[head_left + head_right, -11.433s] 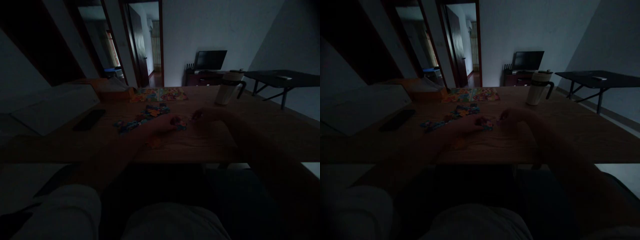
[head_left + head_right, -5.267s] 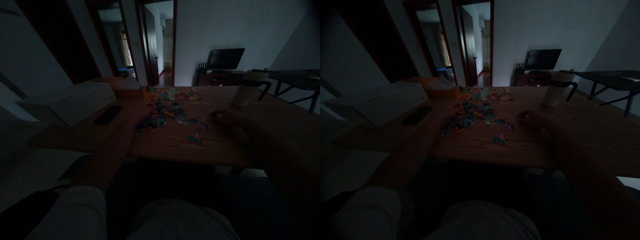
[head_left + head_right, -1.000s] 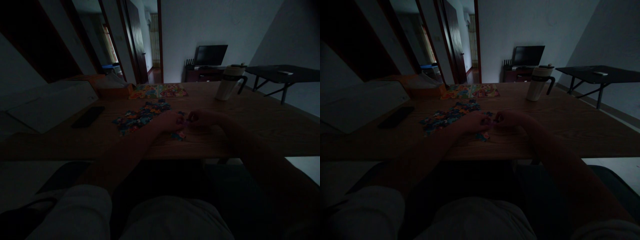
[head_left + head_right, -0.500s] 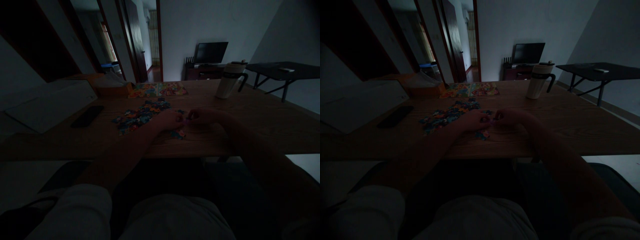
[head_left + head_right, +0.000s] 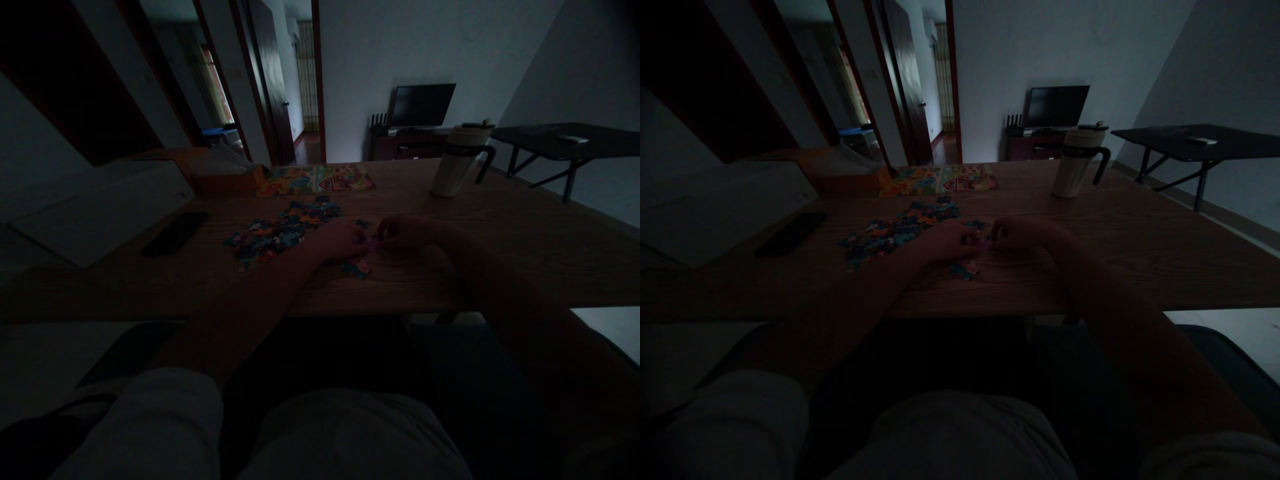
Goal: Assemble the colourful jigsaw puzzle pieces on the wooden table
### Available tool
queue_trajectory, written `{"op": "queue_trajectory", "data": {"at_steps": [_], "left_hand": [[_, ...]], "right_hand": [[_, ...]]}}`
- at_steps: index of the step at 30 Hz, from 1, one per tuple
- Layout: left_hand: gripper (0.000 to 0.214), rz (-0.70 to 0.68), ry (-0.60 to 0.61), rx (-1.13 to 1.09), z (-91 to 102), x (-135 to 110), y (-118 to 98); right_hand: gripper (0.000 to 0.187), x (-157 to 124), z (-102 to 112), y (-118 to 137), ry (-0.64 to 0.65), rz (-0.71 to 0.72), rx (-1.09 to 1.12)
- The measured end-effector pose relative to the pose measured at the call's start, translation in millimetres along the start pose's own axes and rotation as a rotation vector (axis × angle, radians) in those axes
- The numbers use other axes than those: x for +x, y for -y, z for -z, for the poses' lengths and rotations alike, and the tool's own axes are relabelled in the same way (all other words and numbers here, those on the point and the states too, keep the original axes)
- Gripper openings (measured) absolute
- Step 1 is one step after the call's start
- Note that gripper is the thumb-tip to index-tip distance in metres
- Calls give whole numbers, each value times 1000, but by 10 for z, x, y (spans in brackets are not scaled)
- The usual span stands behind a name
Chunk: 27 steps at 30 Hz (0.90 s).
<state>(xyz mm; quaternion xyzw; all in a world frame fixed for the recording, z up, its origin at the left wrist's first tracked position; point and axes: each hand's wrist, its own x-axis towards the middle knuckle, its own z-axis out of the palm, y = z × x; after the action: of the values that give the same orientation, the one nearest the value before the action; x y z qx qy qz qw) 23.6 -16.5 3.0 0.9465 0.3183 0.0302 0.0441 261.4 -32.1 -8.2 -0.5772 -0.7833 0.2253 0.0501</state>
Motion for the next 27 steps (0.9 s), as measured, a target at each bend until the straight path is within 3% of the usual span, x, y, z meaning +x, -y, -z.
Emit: {"op": "queue_trajectory", "data": {"at_steps": [6,10,15,21,27], "left_hand": [[51,39,149,-202,236,-196,84],[43,-39,282,-273,314,-319,-1],[43,-41,290,-237,349,-365,-104],[53,-53,361,-278,356,-353,-28],[61,-21,305,-243,350,-375,-50]], "right_hand": [[63,-28,17,38,20,29,-16],[66,-17,15,-5,31,77,3],[61,-18,21,-12,49,97,16],[61,-29,26,9,76,100,40],[64,-42,26,23,96,111,49]]}}
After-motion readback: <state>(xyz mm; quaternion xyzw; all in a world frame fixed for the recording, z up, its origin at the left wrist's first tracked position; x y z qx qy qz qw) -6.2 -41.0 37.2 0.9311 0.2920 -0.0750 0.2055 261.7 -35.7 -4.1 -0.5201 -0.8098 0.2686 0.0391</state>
